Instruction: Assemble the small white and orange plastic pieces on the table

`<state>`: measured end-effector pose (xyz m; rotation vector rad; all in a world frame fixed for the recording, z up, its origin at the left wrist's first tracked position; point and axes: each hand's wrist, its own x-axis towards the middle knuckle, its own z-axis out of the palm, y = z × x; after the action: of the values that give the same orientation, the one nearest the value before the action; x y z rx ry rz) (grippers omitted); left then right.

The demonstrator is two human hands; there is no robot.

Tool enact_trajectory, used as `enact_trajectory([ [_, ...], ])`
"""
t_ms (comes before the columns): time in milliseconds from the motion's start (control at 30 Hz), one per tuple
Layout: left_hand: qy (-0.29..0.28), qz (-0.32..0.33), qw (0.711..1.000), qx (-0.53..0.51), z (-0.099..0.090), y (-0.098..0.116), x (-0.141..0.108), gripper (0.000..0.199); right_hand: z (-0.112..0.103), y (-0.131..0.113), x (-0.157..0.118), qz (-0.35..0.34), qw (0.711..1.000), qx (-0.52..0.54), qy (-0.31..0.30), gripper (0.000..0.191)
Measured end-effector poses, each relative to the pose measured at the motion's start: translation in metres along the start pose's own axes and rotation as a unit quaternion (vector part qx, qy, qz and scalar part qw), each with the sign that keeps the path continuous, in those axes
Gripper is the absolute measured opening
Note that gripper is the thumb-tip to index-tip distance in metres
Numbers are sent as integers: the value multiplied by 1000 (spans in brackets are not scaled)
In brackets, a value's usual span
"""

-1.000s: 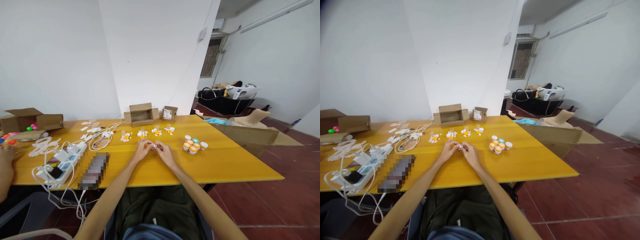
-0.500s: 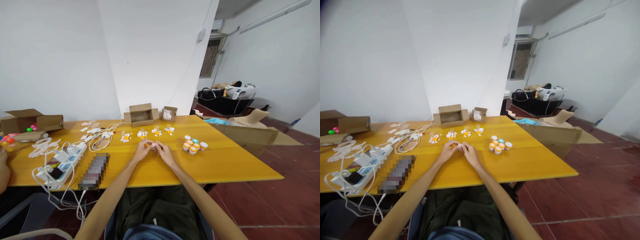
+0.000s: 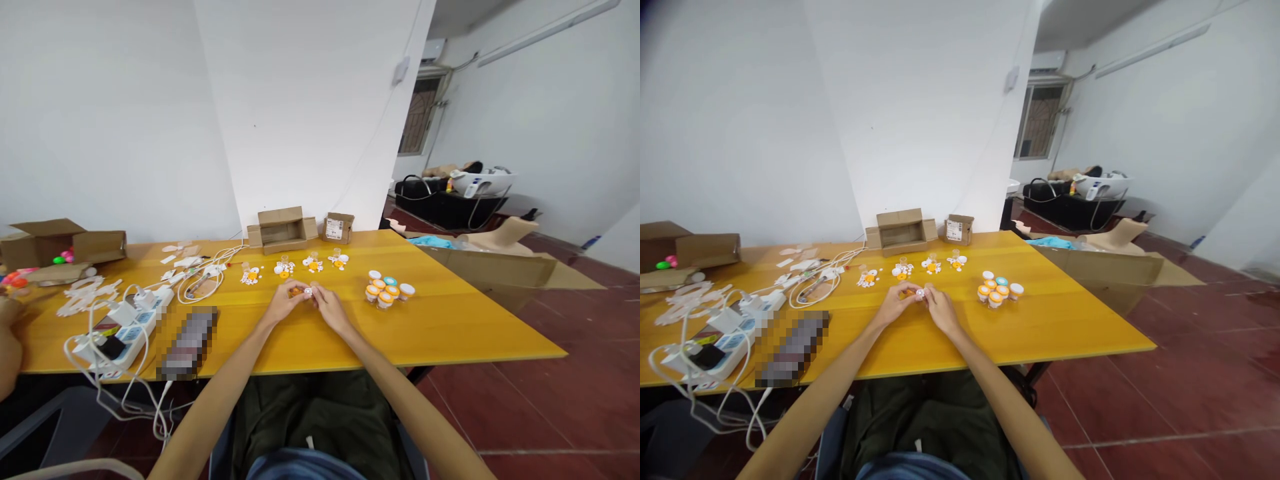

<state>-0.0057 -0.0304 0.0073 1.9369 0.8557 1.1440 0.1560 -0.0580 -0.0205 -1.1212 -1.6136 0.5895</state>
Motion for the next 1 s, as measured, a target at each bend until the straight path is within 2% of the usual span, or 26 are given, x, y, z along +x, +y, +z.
enact_trajectory([
  [600, 11, 21, 1000, 19, 3, -4, -1, 11, 0, 5, 1, 28, 998, 50, -4, 60],
  [1000, 7, 32, 999, 31, 4, -5, -1, 12, -3, 3, 0, 34, 998, 48, -17, 60],
])
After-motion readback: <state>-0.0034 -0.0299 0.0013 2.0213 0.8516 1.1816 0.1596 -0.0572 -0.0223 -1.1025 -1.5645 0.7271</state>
